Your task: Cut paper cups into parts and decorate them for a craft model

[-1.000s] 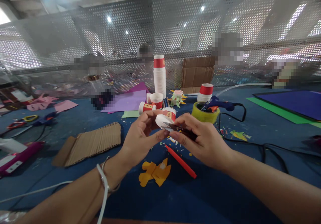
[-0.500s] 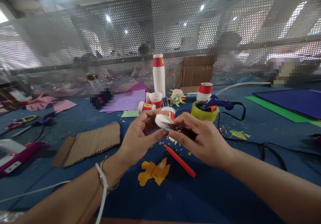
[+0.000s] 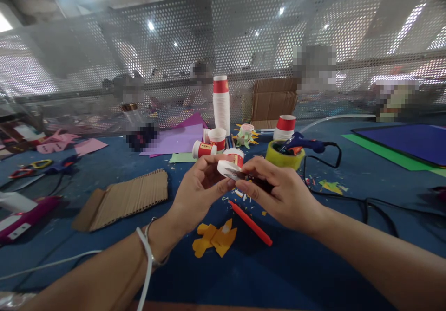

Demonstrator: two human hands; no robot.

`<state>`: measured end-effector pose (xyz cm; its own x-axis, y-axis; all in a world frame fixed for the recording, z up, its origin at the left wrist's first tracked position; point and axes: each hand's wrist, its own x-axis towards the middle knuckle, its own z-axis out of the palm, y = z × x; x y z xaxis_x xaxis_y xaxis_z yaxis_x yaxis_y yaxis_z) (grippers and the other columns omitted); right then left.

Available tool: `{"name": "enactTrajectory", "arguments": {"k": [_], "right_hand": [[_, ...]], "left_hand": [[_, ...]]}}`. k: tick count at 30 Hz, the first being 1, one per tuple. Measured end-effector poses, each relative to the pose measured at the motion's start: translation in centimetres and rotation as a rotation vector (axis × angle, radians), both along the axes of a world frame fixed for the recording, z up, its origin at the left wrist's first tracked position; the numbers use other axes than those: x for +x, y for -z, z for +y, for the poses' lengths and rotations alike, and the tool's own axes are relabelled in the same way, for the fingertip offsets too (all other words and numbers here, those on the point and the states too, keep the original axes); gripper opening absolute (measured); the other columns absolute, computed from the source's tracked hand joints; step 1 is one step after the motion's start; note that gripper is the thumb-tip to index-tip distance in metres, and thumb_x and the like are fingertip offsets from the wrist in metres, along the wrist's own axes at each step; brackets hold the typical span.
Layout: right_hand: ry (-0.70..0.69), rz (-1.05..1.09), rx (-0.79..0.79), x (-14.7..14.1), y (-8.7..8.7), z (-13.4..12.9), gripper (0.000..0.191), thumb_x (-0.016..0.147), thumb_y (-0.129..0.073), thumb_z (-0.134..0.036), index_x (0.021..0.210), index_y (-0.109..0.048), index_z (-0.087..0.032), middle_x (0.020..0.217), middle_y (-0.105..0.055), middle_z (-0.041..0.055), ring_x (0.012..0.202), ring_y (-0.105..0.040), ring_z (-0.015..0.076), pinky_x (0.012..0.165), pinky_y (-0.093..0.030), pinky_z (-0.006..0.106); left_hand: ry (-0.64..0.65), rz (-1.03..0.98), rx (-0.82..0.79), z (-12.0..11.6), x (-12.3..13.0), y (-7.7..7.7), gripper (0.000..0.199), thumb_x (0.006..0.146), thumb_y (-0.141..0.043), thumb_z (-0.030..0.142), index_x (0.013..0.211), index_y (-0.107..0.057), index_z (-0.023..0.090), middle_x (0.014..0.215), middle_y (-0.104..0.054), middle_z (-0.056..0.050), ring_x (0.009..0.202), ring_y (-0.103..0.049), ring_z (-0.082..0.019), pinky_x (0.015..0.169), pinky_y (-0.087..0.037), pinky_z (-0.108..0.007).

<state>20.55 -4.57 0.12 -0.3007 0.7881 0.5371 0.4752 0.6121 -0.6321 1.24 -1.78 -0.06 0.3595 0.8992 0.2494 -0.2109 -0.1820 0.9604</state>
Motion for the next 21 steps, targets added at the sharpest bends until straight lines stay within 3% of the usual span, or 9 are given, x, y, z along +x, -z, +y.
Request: {"name": "enactTrajectory", "arguments": {"k": [11, 21], "right_hand": [[0.026, -0.022, -0.012, -0.07, -0.11, 0.11, 0.025, 0.097, -0.056, -0.044, 0.097, -0.057, -0.019, 0.059, -0.048, -0.0064, 0.050, -0.041, 0.0097, 0.050, -0.034, 0.026], [0.105, -0.107, 0.075, -0.08, -0.68, -0.30, 0.028, 0.096, -0.056, -0.047, 0.097, -0.054, -0.020, 0.062, -0.055, -0.0043, 0.046, -0.041, 0.0101, 0.049, -0.033, 0.026]], "left_hand": [[-0.055, -0.018, -0.007, -0.14, 0.24, 0.34, 0.044, 0.075, -0.085, 0.025, 0.112, -0.061, 0.020, 0.113, -0.073, -0.008, 0.106, -0.068, -0.023, 0.093, -0.053, -0.036], [-0.080, 0.018, 0.102, -0.14, -0.01, -0.16, 0.043, 0.076, -0.084, 0.025, 0.112, -0.061, 0.020, 0.123, -0.070, -0.009, 0.113, -0.066, -0.023, 0.097, -0.052, -0.036]]}}
